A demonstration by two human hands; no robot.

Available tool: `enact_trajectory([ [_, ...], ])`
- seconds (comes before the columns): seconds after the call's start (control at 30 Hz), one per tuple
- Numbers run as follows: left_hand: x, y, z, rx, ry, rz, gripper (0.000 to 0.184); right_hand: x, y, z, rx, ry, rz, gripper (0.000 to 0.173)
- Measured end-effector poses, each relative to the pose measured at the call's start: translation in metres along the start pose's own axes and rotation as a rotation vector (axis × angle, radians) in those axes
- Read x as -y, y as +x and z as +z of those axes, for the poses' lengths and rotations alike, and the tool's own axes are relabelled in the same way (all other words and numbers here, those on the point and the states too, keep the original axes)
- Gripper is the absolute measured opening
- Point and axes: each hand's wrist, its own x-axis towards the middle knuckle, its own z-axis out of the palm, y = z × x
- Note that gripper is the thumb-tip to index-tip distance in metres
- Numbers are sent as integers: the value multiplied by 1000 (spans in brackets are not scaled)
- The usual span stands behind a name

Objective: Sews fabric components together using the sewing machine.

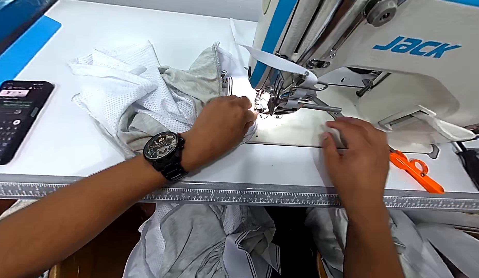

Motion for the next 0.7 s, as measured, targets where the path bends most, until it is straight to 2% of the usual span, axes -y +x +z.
enact_trajectory([
  [0.07,-6,1,-6,79,46,-74,20,-22,0,-6,47,-83,101,37],
  [0.17,-40,8,-12,158,172,-374,30,-40,-2,-1,49,-120,143,41],
  [0.23,-62,23,-9,199,215,-658,47,-33,-2,-2,24,-148,140,42],
  [0.3,-68,39,-3,219,180,-884,64,-18,-3,-5,10,-135,88,43],
  [0.4,-53,41,-6,223,66,-985,90,16,-5,-15,113,24,-35,40],
  [0.47,-32,26,-13,190,-81,-905,92,37,-9,-30,333,134,-121,43],
  [0.57,25,-25,-28,151,-253,-514,79,77,-11,-66,716,206,-359,46],
  [0.63,67,-65,-54,229,-333,-214,74,106,-9,-81,771,151,-534,42],
  [0.7,86,-96,-86,315,-433,-3,51,142,5,-79,703,72,-625,41],
])
